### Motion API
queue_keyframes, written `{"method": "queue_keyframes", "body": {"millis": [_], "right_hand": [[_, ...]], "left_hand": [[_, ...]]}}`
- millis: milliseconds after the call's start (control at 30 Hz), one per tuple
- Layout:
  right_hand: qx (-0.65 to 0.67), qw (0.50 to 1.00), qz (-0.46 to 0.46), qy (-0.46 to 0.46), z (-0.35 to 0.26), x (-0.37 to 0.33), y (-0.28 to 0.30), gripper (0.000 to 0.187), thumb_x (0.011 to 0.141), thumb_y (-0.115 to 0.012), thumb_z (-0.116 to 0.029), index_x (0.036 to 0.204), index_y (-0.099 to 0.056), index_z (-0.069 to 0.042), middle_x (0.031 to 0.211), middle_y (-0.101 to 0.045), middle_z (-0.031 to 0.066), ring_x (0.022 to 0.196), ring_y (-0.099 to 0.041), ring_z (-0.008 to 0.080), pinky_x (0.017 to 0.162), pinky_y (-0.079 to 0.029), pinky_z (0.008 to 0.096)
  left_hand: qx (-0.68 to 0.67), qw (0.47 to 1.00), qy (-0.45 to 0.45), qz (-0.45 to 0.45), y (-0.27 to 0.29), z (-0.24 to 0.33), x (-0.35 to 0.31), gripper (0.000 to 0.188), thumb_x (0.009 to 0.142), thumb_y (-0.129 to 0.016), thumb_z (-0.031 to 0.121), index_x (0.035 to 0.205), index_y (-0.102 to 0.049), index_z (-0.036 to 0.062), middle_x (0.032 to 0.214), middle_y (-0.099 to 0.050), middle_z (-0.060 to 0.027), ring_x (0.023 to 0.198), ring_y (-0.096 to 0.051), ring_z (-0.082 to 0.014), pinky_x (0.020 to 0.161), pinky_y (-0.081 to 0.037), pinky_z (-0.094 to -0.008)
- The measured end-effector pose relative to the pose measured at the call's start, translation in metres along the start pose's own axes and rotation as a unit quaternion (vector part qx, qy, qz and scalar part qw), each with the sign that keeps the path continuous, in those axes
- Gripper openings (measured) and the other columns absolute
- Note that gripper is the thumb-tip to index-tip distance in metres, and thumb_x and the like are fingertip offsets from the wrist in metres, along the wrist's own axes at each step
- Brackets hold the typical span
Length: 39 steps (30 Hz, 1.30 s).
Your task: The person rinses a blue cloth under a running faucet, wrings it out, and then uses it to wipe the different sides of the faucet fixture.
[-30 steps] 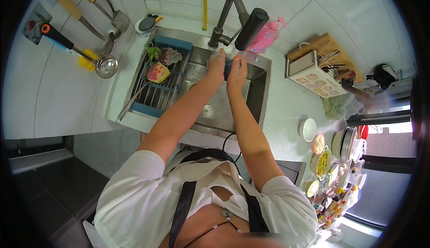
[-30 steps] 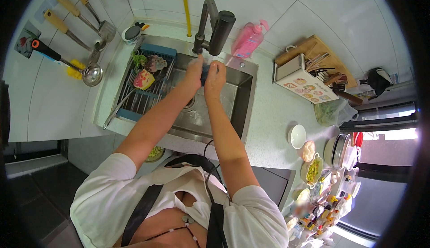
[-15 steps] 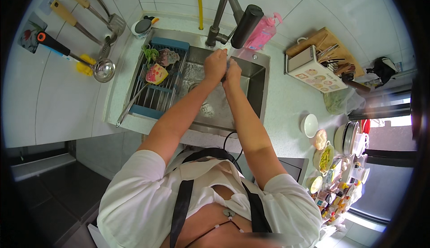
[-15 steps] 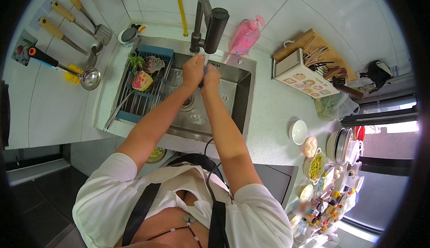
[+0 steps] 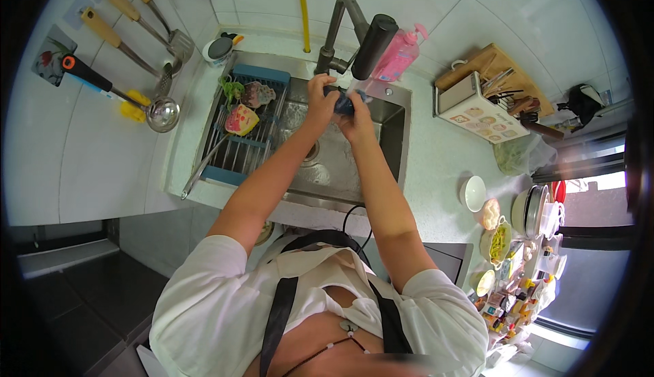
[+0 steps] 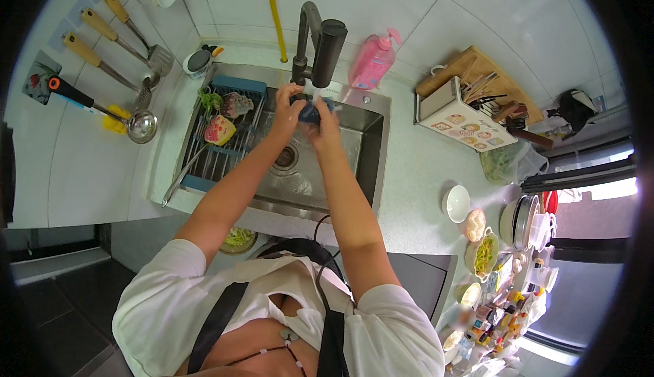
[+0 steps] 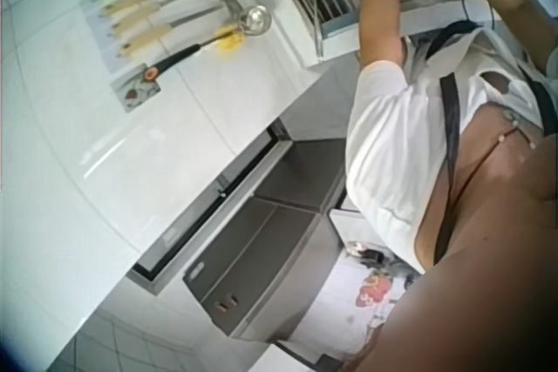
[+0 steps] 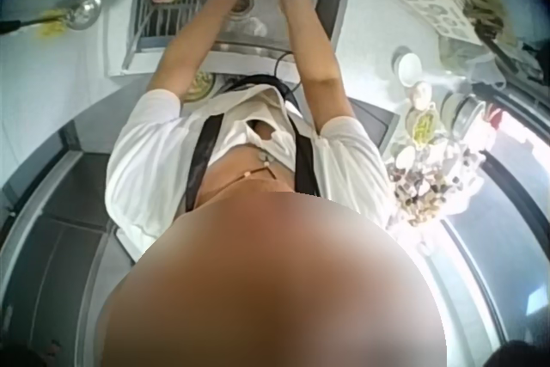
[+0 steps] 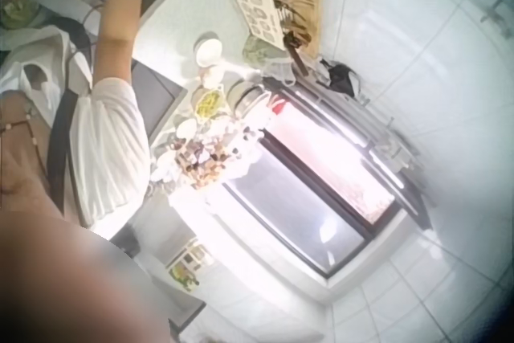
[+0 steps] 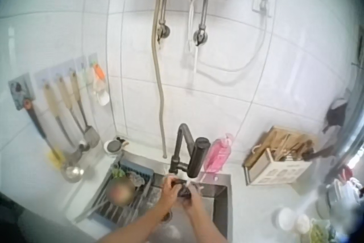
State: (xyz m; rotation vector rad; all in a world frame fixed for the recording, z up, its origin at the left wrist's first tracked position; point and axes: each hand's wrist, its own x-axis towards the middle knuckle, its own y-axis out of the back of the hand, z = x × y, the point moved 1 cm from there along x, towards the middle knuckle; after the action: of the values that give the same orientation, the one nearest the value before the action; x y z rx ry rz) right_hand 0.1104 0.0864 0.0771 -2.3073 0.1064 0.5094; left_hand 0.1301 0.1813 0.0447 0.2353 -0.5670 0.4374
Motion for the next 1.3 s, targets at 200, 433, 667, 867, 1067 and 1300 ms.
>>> {"method": "queue_keyframes", "body": {"millis": [200,433,667,867,1067,1300], "right_hand": [[-0.198,0.960,-0.037,0.196,-0.009,0.004,0.020,0.022,0.068,-0.065,-0.005,0.087,-0.053,-0.003,0.078,-0.055,0.0035,0.069,-0.053,0.0123,0.064,-0.044,0.0247],[-0.531,0.756,-0.059,0.378,-0.014,-0.006,0.005,0.032,0.068,-0.068,-0.014,0.090,-0.051,0.000,0.084,-0.054,0.0111,0.079,-0.054,0.0246,0.072,-0.043,0.0322],[-0.507,0.638,0.011,0.579,-0.009,-0.012,0.002,0.022,0.079,-0.056,-0.016,0.092,-0.051,0.001,0.090,-0.051,0.0155,0.089,-0.048,0.0301,0.077,-0.039,0.0373],[-0.423,0.752,0.066,0.501,-0.003,0.003,0.000,0.018,0.085,-0.047,-0.016,0.084,-0.052,0.002,0.078,-0.052,0.0111,0.071,-0.050,0.0229,0.066,-0.040,0.0335],[-0.210,0.940,0.095,0.251,0.006,0.019,0.014,0.022,0.085,-0.047,-0.022,0.078,-0.052,-0.001,0.067,-0.051,0.0033,0.055,-0.048,0.0133,0.049,-0.039,0.0279],[-0.051,0.991,0.122,-0.014,0.004,0.020,0.000,0.017,0.081,-0.051,-0.027,0.079,-0.053,-0.009,0.065,-0.052,0.0027,0.050,-0.049,0.0135,0.037,-0.034,0.0266]], "left_hand": [[-0.369,0.711,0.578,-0.158,0.019,-0.003,0.012,0.040,0.083,-0.047,0.045,0.107,-0.049,0.0130,0.105,-0.050,-0.0063,0.098,-0.048,-0.0240,0.085,-0.038,-0.0442],[-0.325,0.641,0.642,-0.267,0.013,0.001,0.006,0.047,0.085,-0.036,0.054,0.110,-0.047,0.0149,0.107,-0.051,-0.0094,0.094,-0.051,-0.0254,0.079,-0.043,-0.0476],[-0.263,0.838,0.463,-0.120,-0.013,0.012,0.005,0.028,0.085,-0.045,0.031,0.088,-0.054,0.0044,0.077,-0.057,-0.0053,0.065,-0.053,-0.0185,0.055,-0.041,-0.0327],[0.068,0.962,0.252,-0.081,-0.018,0.034,0.012,0.029,0.082,-0.046,0.026,0.073,-0.054,0.0002,0.070,-0.053,-0.0198,0.067,-0.052,-0.0364,0.061,-0.040,-0.0409],[0.101,0.985,0.130,-0.053,-0.013,0.041,0.009,0.028,0.083,-0.045,0.026,0.072,-0.052,0.0024,0.069,-0.053,-0.0180,0.068,-0.051,-0.0377,0.060,-0.038,-0.0447],[0.073,0.995,-0.016,-0.068,-0.001,0.031,0.007,0.019,0.083,-0.047,0.019,0.073,-0.049,0.0034,0.069,-0.051,-0.0168,0.062,-0.050,-0.0367,0.055,-0.039,-0.0398]]}}
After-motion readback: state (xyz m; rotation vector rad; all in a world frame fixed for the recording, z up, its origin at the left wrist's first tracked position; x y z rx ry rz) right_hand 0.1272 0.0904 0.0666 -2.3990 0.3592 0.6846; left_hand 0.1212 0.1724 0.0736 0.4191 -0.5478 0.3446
